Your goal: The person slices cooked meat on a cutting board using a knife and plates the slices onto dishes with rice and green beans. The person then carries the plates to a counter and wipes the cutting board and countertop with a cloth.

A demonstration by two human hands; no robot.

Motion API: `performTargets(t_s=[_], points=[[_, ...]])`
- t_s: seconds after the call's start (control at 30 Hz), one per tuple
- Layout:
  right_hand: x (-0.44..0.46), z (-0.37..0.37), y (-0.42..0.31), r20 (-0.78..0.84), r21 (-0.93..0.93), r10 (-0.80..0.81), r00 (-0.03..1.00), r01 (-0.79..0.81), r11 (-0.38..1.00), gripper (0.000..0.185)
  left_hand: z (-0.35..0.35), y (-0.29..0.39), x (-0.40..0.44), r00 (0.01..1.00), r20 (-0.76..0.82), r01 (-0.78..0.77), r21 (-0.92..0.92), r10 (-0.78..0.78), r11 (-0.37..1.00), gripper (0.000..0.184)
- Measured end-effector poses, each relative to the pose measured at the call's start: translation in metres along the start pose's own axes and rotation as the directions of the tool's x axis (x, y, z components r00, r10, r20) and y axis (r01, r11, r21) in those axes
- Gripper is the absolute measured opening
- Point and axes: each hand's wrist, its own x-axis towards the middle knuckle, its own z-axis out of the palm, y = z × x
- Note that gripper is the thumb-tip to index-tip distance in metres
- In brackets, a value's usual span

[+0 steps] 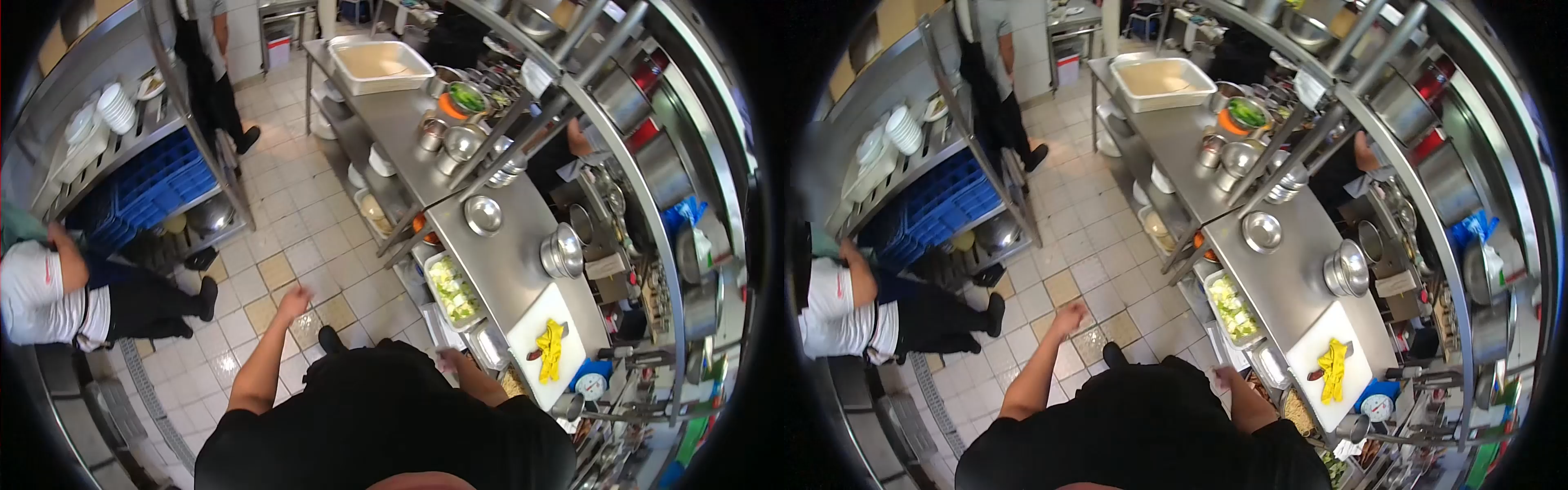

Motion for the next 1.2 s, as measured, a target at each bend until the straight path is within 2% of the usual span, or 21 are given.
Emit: performTargets(t_s=[0.03, 0.07, 0.13, 0.27, 0.33, 0.4, 0.47, 0.5, 0.53, 0.6, 0.67, 0.73, 0.77, 0.8, 0.87, 0.9, 0.93, 1.0, 1.07, 1.1, 1.2], points=[[-0.012, -0.010, 0.024, 0.126, -0.317, 0.087, 0.988, -0.043, 0.947, 0.022, 0.020, -0.068, -0.004, 0.984, -0.131, -0.076, 0.315, 0.122, 0.946, 0.038], [-0.038, -0.014, 0.041, 0.146, -0.472, 0.060, 0.987, 0.016, 0.881, 0.021, 0.041, -0.166, 0.008, 0.997, 0.044, -0.076, 0.512, 0.063, 0.856, 0.044], [-0.090, -0.024, 0.058, 0.069, -0.577, -0.100, 0.993, 0.122, 0.808, 0.019, 0.036, -0.207, -0.060, 0.879, 0.321, 0.085, 0.624, -0.354, 0.777, 0.046], [-0.021, -0.056, 0.080, -0.151, -0.171, 0.153, 0.977, -0.178, 0.969, 0.032, 0.025, -0.253, -0.182, 0.628, 0.518, 0.184, 0.627, -0.581, 0.757, 0.032], [-0.026, -0.055, 0.050, -0.080, -0.361, 0.031, 0.996, -0.058, 0.931, 0.031, 0.041, -0.293, -0.188, 0.551, 0.530, 0.477, 0.434, -0.645, 0.764, 0.028], [-0.022, -0.051, 0.004, 0.115, -0.685, -0.215, 0.970, 0.234, 0.690, 0.030, 0.038, -0.282, -0.182, 0.456, 0.536, 0.814, 0.070, -0.710, 0.576, 0.026], [-0.005, -0.049, -0.045, 0.366, -0.835, -0.426, 0.828, 0.494, 0.243, 0.030, 0.043, -0.287, -0.151, 0.556, 0.159, 0.814, 0.093, -0.816, 0.573, 0.019], [0.001, -0.045, -0.073, 0.439, -0.815, -0.472, 0.764, 0.560, 0.148, 0.030, 0.032, -0.287, -0.143, 0.794, 0.098, 0.607, -0.185, -0.600, 0.773, 0.018], [-0.025, -0.026, -0.106, 0.273, -0.752, -0.496, 0.824, 0.504, 0.425, 0.029, 0.038, -0.294, -0.099, 0.800, 0.083, 0.569, 0.212, -0.595, 0.795, 0.047], [-0.060, 0.011, -0.164, 0.056, -0.527, -0.477, 0.877, 0.432, 0.732, 0.024, 0.039, -0.255, -0.047, 0.927, -0.162, 0.374, 0.448, -0.337, 0.812, 0.042], [-0.045, 0.030, -0.193, 0.073, -0.396, -0.588, 0.806, 0.564, 0.724, 0.018, 0.020, -0.163, -0.030, 0.940, -0.272, 0.266, 0.213, -0.204, 0.940, 0.047], [-0.039, 0.049, -0.210, 0.114, -0.348, -0.648, 0.753, 0.641, 0.684, 0.016, 0.002, -0.079, -0.031, 0.967, -0.248, 0.016, 0.296, 0.061, 0.955, 0.042], [-0.037, 0.057, -0.216, 0.143, -0.344, -0.654, 0.743, 0.657, 0.671, 0.016, 0.012, -0.068, -0.007, 0.938, -0.319, 0.102, -0.114, -0.133, 0.988, 0.041], [-0.033, 0.060, -0.224, 0.162, -0.336, -0.662, 0.732, 0.672, 0.660, 0.016, -0.010, 0.005, -0.026, 0.946, -0.018, 0.207, -0.737, -0.325, 0.644, 0.048], [-0.027, 0.057, -0.220, 0.271, -0.431, -0.623, 0.734, 0.671, 0.603, 0.018, -0.033, 0.062, -0.037, 0.991, 0.106, 0.106, -0.994, 0.081, 0.004, 0.065], [-0.022, 0.055, -0.221, 0.324, -0.475, -0.596, 0.735, 0.671, 0.569, 0.020, -0.055, 0.116, -0.067, 0.978, 0.008, 0.037, -0.990, 0.207, -0.137, 0.070], [-0.016, 0.051, -0.216, 0.314, -0.532, -0.566, 0.762, 0.635, 0.560, 0.024, -0.069, 0.151, -0.089, 0.911, -0.093, 0.024, -0.961, 0.403, -0.277, 0.072], [0.074, 0.004, -0.177, 0.572, -0.587, -0.577, 0.583, 0.782, 0.209, 0.027, -0.099, 0.204, -0.126, 0.703, -0.299, 0.020, -0.899, 0.645, -0.438, 0.073], [0.064, 0.000, -0.179, 0.572, -0.813, -0.308, 0.760, 0.574, -0.095, 0.030, -0.121, 0.242, -0.155, 0.480, -0.410, -0.028, -0.891, 0.775, -0.454, 0.074], [0.097, -0.016, -0.157, 0.551, -0.736, -0.351, 0.758, 0.639, 0.223, 0.036, -0.129, 0.258, -0.167, 0.364, -0.438, -0.068, -0.893, 0.822, -0.445, 0.075], [0.094, -0.041, -0.170, 0.650, -0.752, -0.306, 0.696, 0.646, -0.129, 0.035, -0.143, 0.292, -0.190, 0.072, -0.431, -0.197, -0.890, 0.900, -0.410, 0.074]])
